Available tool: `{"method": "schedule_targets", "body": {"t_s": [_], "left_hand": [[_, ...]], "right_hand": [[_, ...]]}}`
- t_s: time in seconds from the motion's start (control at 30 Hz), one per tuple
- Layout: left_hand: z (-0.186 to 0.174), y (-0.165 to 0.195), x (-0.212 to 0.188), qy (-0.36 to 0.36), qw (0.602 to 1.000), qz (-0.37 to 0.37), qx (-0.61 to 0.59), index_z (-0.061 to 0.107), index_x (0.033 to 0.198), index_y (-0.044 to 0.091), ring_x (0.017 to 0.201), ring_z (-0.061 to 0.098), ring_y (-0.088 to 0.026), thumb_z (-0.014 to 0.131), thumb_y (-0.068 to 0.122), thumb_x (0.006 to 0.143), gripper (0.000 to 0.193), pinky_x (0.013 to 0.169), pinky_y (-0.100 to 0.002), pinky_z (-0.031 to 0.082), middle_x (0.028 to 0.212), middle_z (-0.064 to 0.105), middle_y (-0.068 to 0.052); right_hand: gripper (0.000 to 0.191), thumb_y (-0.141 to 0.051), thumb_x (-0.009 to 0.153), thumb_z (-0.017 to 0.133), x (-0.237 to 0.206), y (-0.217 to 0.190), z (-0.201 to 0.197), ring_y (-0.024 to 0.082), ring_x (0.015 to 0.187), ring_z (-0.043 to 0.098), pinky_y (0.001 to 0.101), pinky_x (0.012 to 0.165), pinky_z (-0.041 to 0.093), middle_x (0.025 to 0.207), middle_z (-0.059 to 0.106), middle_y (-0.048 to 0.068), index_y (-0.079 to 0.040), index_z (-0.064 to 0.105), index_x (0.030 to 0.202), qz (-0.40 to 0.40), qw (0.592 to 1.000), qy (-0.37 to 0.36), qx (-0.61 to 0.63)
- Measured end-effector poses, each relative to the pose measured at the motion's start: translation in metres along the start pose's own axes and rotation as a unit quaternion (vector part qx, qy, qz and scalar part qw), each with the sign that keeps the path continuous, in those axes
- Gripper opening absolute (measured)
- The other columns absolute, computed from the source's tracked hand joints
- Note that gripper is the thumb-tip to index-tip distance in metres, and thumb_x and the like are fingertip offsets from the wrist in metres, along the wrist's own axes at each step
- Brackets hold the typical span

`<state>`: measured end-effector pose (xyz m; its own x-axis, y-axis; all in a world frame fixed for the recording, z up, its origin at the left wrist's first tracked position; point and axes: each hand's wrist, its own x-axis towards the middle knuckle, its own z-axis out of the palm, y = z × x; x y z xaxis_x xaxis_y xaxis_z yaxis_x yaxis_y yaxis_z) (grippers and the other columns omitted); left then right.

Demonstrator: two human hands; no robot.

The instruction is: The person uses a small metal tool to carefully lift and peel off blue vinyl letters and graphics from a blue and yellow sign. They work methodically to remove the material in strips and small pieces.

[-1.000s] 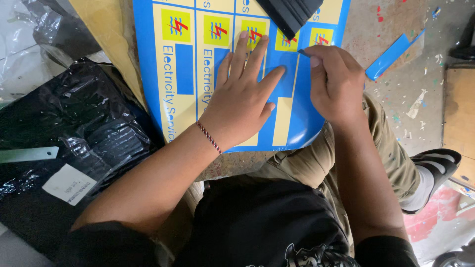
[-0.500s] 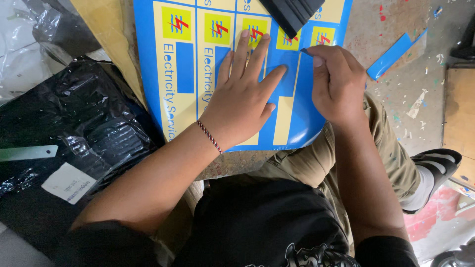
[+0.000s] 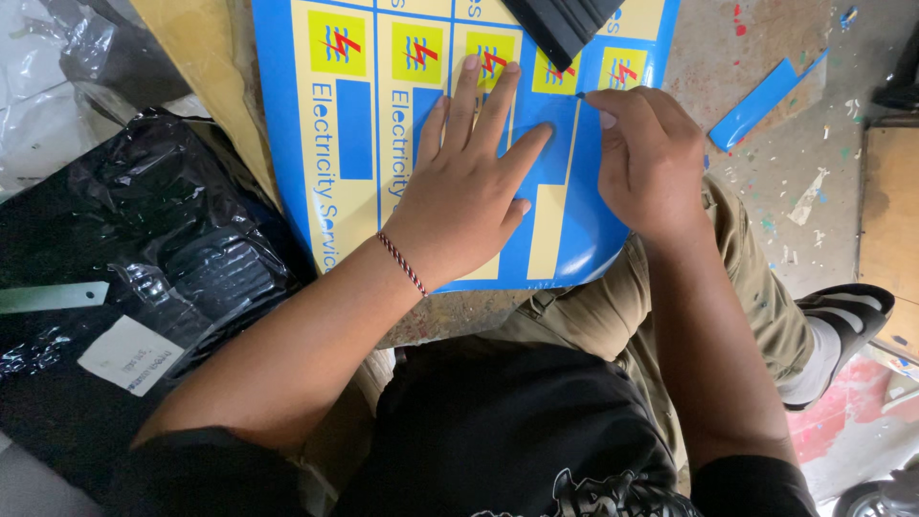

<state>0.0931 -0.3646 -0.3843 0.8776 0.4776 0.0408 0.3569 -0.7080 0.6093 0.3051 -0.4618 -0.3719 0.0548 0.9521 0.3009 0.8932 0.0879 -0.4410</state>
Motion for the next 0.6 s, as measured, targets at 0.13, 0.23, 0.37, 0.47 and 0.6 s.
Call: {"method": "schedule_targets", "body": {"t_s": [0.13,0.23,0.37,0.47,0.6], "left_hand": [[0.0006,-0.0005,-0.0003,0.001,1.0,-0.005,-0.003,0.053,0.146,0.016,0.154,0.01,-0.049,0.078,0.025,0.087,0.065,0.12,-0.066,0.02,0.165,0.017,-0.024],[0.0016,-0.0007,0.0003,0.008,1.0,-0.008,-0.007,0.054,0.146,0.017,0.155,0.01,-0.047,0.078,0.025,0.088,0.064,0.121,-0.065,0.02,0.165,0.018,-0.022],[0.0001,-0.0017,-0.002,0.015,1.0,-0.007,-0.012,0.055,0.145,0.017,0.156,0.011,-0.046,0.078,0.024,0.088,0.062,0.122,-0.064,0.02,0.166,0.019,-0.022],[-0.0003,-0.0007,-0.0045,0.012,1.0,-0.01,-0.012,0.055,0.145,0.016,0.155,0.012,-0.047,0.078,0.024,0.087,0.063,0.121,-0.064,0.02,0.165,0.02,-0.022],[0.0,-0.0009,-0.0053,0.018,1.0,-0.007,-0.004,0.054,0.145,0.016,0.155,0.012,-0.047,0.078,0.024,0.087,0.063,0.121,-0.064,0.021,0.165,0.02,-0.023]], "right_hand": [[0.023,0.012,0.098,0.064,-0.0008,0.0021,0.0,0.035,0.087,0.067,0.0413,0.074,0.053,0.095,0.067,0.017,0.001,0.066,0.118,-0.018,1.0,-0.004,-0.023],[0.029,0.013,0.093,0.064,-0.0017,0.0036,-0.0019,0.035,0.087,0.067,0.0407,0.075,0.054,0.095,0.067,0.017,0.002,0.066,0.119,-0.029,0.999,-0.015,-0.035],[0.03,0.014,0.091,0.064,-0.0038,0.0019,-0.002,0.034,0.087,0.068,0.0401,0.076,0.055,0.099,0.067,0.017,0.003,0.067,0.118,-0.033,0.998,-0.017,-0.043],[0.029,0.015,0.091,0.063,-0.0053,-0.0001,-0.0033,0.034,0.087,0.068,0.0397,0.076,0.055,0.097,0.067,0.017,0.003,0.067,0.117,-0.025,0.999,-0.019,-0.03],[0.025,0.012,0.098,0.062,-0.0057,-0.0049,-0.0047,0.034,0.086,0.068,0.0396,0.076,0.055,0.094,0.066,0.018,0.002,0.067,0.121,-0.014,1.0,-0.006,-0.028]]}}
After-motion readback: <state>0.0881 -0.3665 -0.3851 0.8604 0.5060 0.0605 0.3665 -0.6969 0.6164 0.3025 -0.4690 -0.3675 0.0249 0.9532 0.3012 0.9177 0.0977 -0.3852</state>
